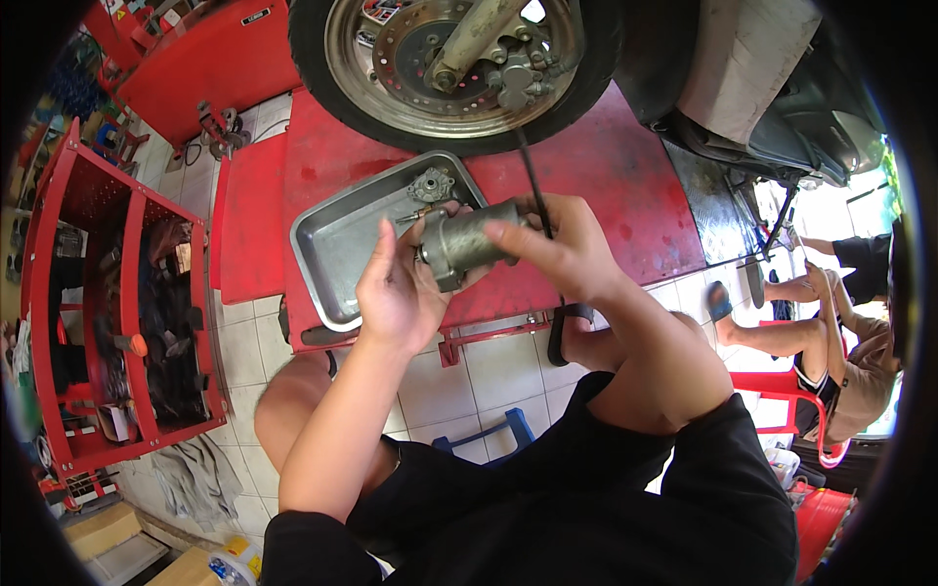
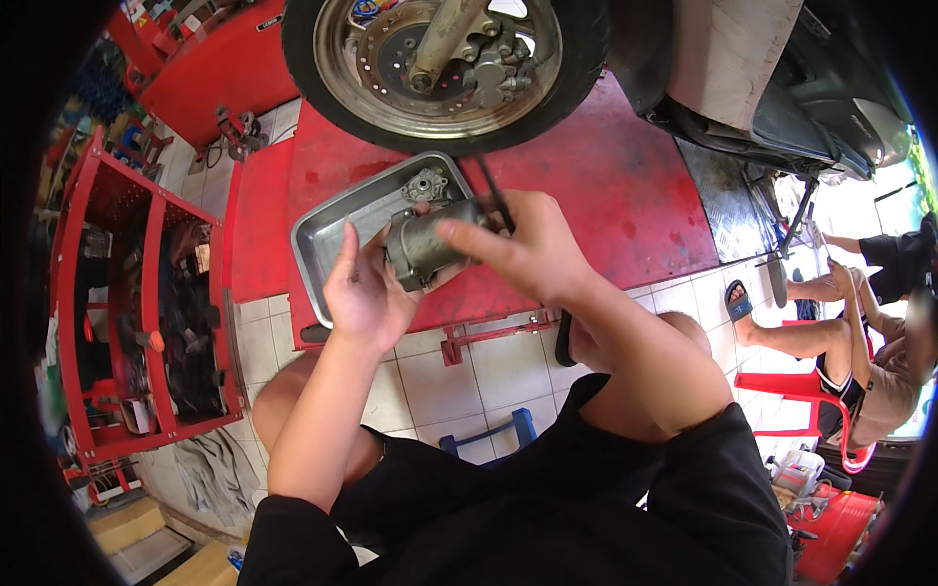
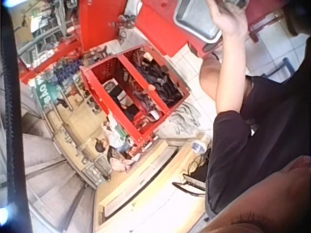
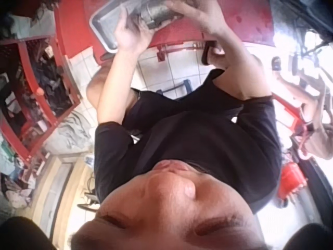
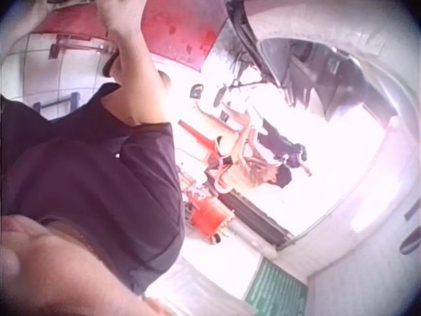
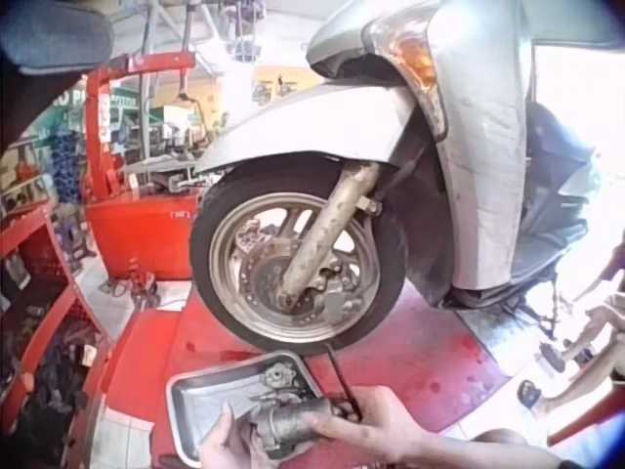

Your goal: The person is sitting on a low stool in a workshop, using a screwdriver to disassemble and clean various small metal components of a scooter. They manipulate the parts over a metal tray, occasionally picking up and inspecting different pieces.

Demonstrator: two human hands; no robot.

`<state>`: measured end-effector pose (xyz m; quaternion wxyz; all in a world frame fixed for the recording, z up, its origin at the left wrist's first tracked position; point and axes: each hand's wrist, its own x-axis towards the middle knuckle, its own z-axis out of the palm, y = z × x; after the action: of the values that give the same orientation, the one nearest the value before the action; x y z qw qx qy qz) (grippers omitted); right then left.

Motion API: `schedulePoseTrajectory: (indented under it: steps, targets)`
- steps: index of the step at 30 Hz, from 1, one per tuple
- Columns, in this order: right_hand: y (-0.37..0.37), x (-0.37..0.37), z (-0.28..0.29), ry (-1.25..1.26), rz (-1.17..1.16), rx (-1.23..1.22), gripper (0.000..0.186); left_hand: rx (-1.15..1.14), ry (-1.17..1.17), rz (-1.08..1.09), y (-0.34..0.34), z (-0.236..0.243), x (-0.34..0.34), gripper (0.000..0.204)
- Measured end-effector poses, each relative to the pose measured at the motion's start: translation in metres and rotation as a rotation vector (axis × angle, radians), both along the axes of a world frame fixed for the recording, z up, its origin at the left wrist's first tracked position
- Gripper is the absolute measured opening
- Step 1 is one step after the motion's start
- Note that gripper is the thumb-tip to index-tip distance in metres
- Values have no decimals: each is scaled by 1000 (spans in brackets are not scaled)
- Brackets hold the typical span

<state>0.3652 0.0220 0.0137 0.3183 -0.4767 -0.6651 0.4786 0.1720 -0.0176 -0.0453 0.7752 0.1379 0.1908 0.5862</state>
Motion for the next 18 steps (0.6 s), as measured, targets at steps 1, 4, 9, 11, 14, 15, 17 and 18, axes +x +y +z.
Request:
schedulePoseTrajectory:
  steps: [1,4,9,11,14,15,17,18]
  targets:
    - [5,6,-4,114,-6,-131,39,-23,-44,-18,1,7,0,64]
    - [19,20,-14,404,19,-497,35,38,44,-9,9,10,-10,70]
    - [21,11,-17,554,-31,-615,31,41,178,34,16,-4,-21,59]
    - [21,9,-20,574,-30,-643,31,47,263,69,12,2,-15,54]
    - [20,5,-21,602,-28,-679,31,57,349,88,9,1,-15,52]
    - [19,5,-21,611,-25,-694,31,70,353,87,9,-1,-17,51]
    - [19,3,-20,626,-41,-725,30,85,356,89,9,-1,-19,52]
    - [18,2,-19,632,-60,-742,30,87,357,93,9,0,-19,53]
